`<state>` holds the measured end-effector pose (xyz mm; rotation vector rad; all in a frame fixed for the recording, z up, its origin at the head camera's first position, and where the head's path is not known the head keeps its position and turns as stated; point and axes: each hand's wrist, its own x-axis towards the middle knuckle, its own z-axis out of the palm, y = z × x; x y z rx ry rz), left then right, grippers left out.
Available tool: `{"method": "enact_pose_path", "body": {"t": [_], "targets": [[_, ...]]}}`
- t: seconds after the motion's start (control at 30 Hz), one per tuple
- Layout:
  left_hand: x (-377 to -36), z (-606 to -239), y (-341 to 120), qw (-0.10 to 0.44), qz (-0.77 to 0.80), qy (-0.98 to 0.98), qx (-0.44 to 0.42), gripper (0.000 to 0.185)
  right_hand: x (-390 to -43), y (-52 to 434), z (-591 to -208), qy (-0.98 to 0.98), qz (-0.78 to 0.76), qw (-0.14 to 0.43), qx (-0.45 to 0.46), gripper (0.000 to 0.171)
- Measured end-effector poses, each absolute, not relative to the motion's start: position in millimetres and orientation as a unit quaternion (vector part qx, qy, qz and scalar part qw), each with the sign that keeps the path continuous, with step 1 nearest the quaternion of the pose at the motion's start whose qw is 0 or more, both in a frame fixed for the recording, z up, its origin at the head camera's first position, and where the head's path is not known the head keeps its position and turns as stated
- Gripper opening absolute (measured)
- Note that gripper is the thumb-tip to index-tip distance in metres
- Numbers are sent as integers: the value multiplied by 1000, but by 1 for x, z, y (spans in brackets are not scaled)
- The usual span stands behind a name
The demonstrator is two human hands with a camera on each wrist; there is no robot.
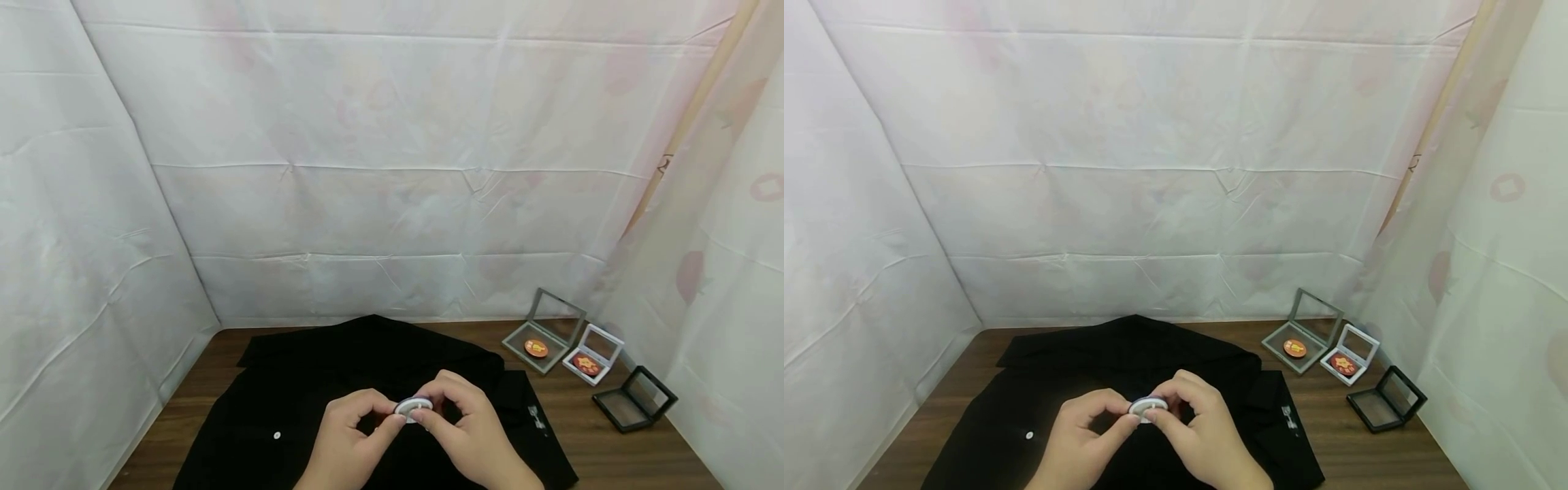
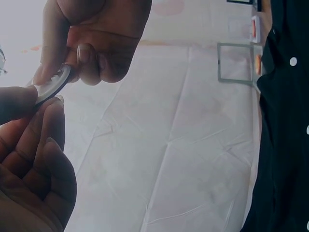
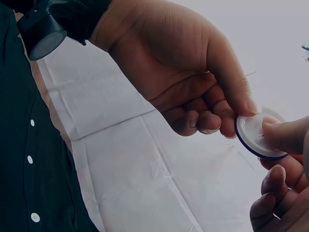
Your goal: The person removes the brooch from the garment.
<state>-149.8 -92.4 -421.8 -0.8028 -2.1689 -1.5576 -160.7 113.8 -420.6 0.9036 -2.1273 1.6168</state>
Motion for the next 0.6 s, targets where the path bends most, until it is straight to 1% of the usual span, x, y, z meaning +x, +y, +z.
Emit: {"method": "enact_pose_path", "body": {"t": [0.33,0.6], "targets": [[-150,-421,-92,187,-560,-760,-274,15,-162,113,-422,-743,562,170,323,16],[-152,-422,-94,192,-553,-762,-277,15,-162,112,-421,-745,560,164,323,17]]}}
